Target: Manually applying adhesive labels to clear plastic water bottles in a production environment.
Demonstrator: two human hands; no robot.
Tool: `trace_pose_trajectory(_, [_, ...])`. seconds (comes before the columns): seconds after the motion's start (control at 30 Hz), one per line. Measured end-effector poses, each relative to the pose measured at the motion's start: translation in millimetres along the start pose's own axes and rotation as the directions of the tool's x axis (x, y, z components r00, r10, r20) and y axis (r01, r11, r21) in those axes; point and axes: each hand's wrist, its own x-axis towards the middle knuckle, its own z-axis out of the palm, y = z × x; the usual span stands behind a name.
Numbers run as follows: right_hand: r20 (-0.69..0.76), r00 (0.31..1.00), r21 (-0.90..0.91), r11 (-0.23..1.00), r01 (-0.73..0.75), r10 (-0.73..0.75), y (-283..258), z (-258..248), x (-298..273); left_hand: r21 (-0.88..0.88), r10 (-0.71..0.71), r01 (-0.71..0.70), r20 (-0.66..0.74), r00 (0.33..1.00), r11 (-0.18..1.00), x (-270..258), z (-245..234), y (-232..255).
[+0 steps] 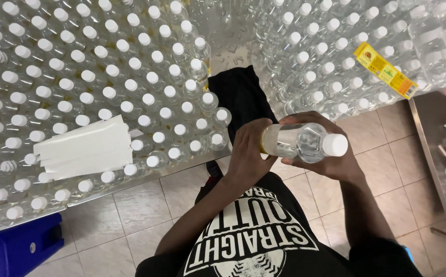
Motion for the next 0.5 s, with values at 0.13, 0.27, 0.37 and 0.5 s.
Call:
trace_pose_trajectory(0.13, [0.132,0.988,0.074,0.993,-0.092,0.082,-4.2,-20.3,32.0,-0.117,-0.136,0.15,0.116,0.984,0.982,9.3,-11.5,1.6])
trace_pose_trajectory(0.27, [0.208,0.976,0.167,0.981,-0.094,0.059,27.0,-39.9,87.1,-0.128,-0.252,0.269,0.138,0.958,0.955,23.6,-43.4,-1.5])
trace_pose_trajectory(0.37, [0.146,0.987,0.023,0.998,-0.063,0.059,37.6,-40.6,159.8,-0.08,-0.412,0.427,0.151,0.898,0.901,20.9,-65.4,-5.6])
trace_pose_trajectory(0.5, [-0.01,0.994,-0.248,0.964,0.1,-0.106,103.8,-8.0,285.5,-0.14,-0.69,0.701,0.123,0.713,0.699,5.4,-91.7,4.3])
